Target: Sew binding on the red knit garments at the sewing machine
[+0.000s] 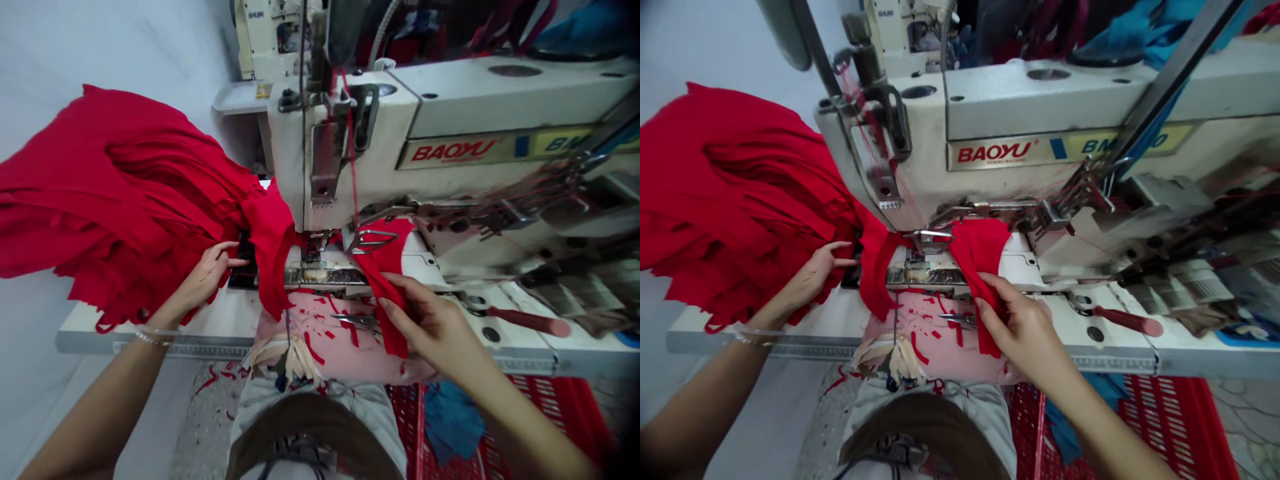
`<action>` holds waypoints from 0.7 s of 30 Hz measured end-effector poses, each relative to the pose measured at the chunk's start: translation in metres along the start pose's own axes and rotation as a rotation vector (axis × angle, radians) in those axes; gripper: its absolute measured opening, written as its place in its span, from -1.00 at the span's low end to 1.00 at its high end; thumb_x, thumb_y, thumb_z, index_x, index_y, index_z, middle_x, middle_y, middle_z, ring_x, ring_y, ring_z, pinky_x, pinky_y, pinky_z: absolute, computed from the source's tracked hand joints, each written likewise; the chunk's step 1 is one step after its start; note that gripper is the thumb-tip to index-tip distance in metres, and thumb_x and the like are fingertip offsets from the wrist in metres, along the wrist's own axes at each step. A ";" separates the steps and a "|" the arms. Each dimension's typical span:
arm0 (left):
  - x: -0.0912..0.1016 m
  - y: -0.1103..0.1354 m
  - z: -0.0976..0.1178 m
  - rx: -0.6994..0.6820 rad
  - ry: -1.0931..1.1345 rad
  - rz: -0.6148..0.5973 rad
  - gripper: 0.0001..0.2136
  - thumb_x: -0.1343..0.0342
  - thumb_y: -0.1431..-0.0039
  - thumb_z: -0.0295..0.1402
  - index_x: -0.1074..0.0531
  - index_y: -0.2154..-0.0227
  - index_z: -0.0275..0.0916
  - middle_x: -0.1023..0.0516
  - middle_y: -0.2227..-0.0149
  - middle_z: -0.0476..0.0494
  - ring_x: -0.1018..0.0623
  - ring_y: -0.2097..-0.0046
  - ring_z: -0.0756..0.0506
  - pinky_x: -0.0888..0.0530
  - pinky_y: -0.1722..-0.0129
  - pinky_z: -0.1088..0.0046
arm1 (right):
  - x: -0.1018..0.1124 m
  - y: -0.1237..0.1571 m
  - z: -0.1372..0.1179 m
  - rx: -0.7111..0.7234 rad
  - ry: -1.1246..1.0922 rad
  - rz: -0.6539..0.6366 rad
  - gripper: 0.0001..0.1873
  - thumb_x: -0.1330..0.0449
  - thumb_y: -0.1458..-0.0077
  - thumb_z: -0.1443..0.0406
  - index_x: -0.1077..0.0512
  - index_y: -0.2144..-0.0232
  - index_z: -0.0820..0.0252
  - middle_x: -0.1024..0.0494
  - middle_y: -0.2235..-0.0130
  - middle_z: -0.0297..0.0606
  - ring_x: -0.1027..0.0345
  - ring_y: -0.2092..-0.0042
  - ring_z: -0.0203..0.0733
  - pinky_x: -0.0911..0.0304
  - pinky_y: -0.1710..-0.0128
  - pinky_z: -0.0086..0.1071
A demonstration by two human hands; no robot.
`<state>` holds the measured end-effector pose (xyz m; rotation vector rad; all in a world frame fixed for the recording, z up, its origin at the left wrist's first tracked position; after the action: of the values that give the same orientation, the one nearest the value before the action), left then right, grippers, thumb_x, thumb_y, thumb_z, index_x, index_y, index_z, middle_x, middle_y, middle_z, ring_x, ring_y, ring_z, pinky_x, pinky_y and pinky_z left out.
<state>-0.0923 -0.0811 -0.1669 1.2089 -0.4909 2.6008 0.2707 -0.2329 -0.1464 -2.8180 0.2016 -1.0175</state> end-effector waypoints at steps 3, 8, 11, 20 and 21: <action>-0.017 -0.023 -0.010 0.038 -0.125 -0.015 -0.47 0.23 -0.32 0.02 -0.53 0.17 -0.26 -0.55 0.05 -0.34 -0.47 -0.13 -0.26 -0.38 -0.16 0.13 | -0.003 -0.001 0.000 0.035 0.087 0.049 -0.67 -0.11 -0.20 0.14 -0.44 0.08 0.19 -0.58 0.36 -0.27 -0.30 0.55 -0.35 -0.21 0.57 -0.48; -0.013 -0.038 -0.001 0.103 -0.151 0.158 -0.53 0.27 -0.38 -0.12 -0.48 0.11 -0.33 -0.55 0.23 -0.34 -0.55 0.04 -0.24 -0.44 -0.01 0.25 | -0.007 0.000 0.000 -0.006 0.096 0.077 -0.79 -0.12 -0.22 0.11 -0.37 0.26 0.12 -0.42 0.53 -0.43 -0.13 0.64 -0.39 -0.07 0.61 -0.46; -0.005 -0.021 0.020 0.004 -0.133 0.241 -0.64 0.15 -0.36 -0.21 -0.43 0.03 -0.30 -0.49 0.05 -0.32 -0.51 -0.02 -0.16 -0.42 -0.08 0.31 | -0.008 0.001 0.001 -0.005 0.105 0.095 -0.78 -0.13 -0.22 0.09 -0.35 0.29 0.11 -0.35 0.56 -0.47 -0.08 0.65 -0.39 -0.06 0.59 -0.45; 0.003 0.039 0.090 -0.756 -0.265 -0.041 -0.66 -0.12 -0.21 -0.55 -0.49 0.01 -0.06 -0.49 -0.10 -0.20 -0.39 -0.24 -0.19 -0.31 -0.25 0.08 | -0.008 -0.003 -0.007 0.089 0.193 0.115 -0.76 -0.06 -0.28 0.10 -0.40 0.27 0.11 -0.51 0.41 -0.30 -0.38 0.46 -0.26 -0.23 0.48 -0.41; 0.006 0.038 0.093 -0.751 -0.189 -0.062 -0.69 -0.10 -0.24 -0.54 -0.49 0.02 -0.08 -0.56 -0.01 -0.18 -0.49 -0.14 -0.12 -0.36 -0.23 0.18 | -0.007 -0.003 -0.010 0.130 0.222 0.127 -0.77 -0.06 -0.28 0.12 -0.41 0.27 0.11 -0.53 0.40 -0.28 -0.42 0.43 -0.23 -0.27 0.45 -0.39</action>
<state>-0.0447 -0.1520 -0.1144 1.1492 -1.2897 1.9376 0.2598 -0.2302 -0.1427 -2.5392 0.3210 -1.2628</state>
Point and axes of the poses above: each hand's wrist, its own y-axis away from the middle knuckle, its own x-axis out of the back of the hand, z = x × y, the point moved 4 cm from there along -y, towards the middle knuckle
